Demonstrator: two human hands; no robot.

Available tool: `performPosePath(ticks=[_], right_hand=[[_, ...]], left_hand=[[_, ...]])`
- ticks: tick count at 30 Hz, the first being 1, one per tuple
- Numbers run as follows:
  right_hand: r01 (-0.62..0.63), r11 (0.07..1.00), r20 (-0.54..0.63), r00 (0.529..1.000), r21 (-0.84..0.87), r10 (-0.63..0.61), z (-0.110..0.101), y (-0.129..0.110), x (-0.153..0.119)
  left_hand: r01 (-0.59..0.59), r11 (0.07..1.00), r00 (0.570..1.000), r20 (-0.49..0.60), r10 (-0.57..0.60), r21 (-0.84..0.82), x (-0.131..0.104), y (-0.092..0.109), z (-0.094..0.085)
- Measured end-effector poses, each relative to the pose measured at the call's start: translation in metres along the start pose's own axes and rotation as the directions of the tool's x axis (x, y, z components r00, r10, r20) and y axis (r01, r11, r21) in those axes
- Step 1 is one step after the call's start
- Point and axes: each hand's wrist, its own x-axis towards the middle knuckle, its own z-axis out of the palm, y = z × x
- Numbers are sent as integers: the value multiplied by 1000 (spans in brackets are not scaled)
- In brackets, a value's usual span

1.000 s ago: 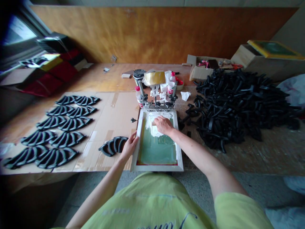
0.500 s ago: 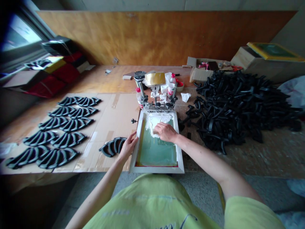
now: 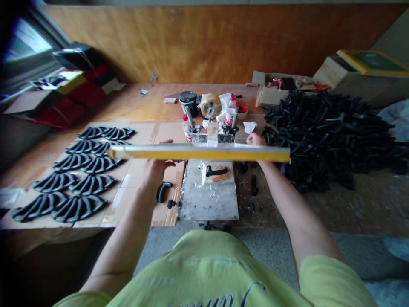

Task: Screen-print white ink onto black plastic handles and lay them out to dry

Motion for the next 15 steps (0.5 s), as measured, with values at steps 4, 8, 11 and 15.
performPosePath(ticks=[4,8,11,15], right_hand=[[164,978,194,963,130,-187,44,-4,-56],[375,908,315,852,186,-417,66,-29,-91],[395,911,240,879,122,-413,59,-55,-114],[579,795,185,774,179,-605,49,-94,-156]], left_hand=[[3,993,990,-138,-20,-119,6,-15,18],[274,957,961,-2,-276,-99,-41,-60,32],[581,814,787,246,-566,10,-82,-90,50],[670,719,742,211,-637,-184,-100,-108,58]])
